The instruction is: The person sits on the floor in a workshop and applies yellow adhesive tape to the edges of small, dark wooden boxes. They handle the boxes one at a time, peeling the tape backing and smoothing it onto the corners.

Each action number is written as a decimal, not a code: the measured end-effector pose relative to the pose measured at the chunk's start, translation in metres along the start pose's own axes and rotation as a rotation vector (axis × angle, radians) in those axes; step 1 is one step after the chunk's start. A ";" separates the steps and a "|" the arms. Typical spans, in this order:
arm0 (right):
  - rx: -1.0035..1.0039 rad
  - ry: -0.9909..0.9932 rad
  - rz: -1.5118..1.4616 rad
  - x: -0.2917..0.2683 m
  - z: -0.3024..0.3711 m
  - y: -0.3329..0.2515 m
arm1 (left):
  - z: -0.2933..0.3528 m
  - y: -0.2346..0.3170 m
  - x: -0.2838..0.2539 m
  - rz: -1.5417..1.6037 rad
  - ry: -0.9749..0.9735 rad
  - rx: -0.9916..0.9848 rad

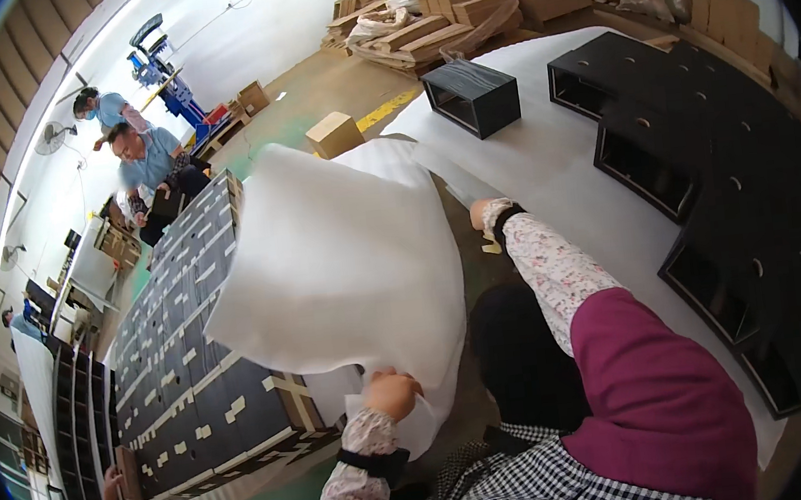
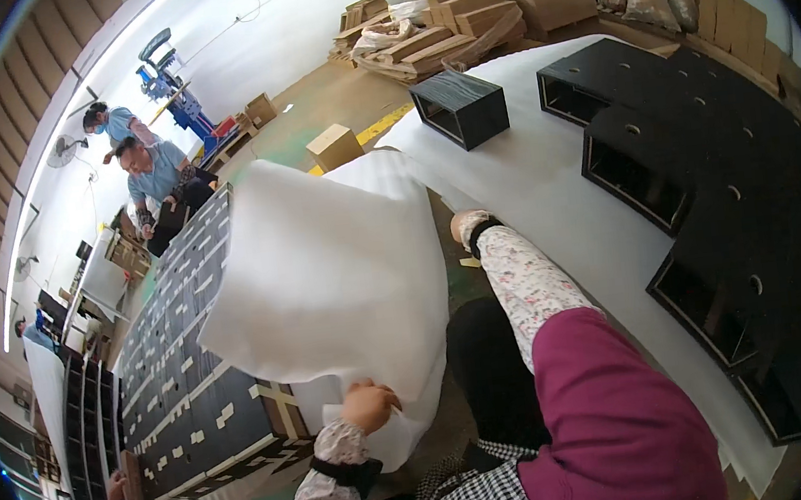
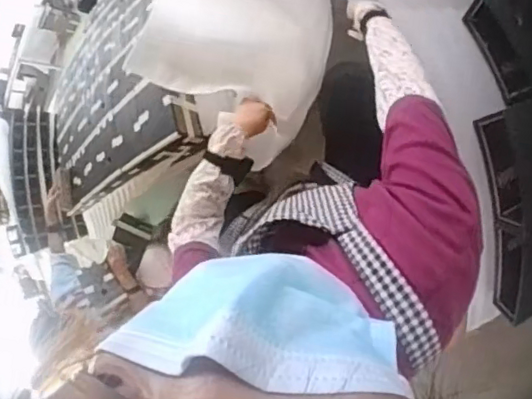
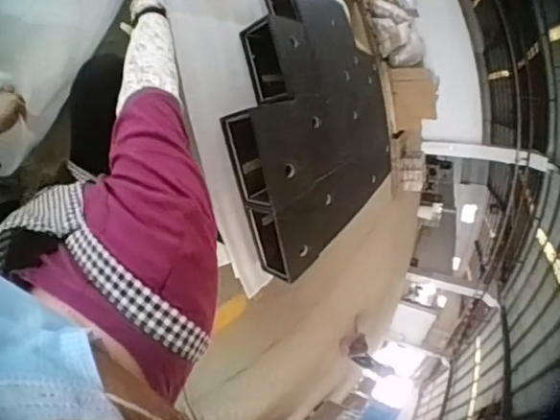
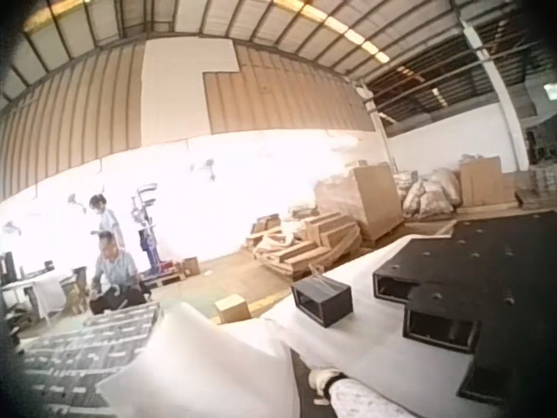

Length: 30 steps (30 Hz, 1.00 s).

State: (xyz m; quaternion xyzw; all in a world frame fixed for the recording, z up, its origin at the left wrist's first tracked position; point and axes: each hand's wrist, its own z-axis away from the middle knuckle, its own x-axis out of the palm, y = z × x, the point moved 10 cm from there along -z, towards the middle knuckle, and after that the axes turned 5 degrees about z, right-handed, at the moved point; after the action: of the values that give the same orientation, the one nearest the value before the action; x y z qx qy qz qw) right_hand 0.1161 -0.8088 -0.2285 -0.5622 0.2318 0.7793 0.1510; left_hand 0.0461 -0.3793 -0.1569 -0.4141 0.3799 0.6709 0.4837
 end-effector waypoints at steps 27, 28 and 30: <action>-0.880 -0.286 -0.240 0.154 0.073 -0.375 | 0.035 0.024 0.306 0.713 -0.331 -0.247; -0.909 -0.277 -0.225 0.151 0.075 -0.374 | 0.032 0.023 0.305 0.721 -0.326 -0.243; -0.965 -0.239 -0.110 0.147 0.076 -0.377 | 0.029 0.019 0.304 0.731 -0.316 -0.246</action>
State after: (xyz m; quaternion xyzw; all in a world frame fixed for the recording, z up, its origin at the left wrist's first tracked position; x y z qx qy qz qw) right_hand 0.1938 -0.4530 -0.4203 -0.4864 -0.2040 0.8475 -0.0599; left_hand -0.0351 -0.2563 -0.4247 -0.1985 0.3401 0.8942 0.2128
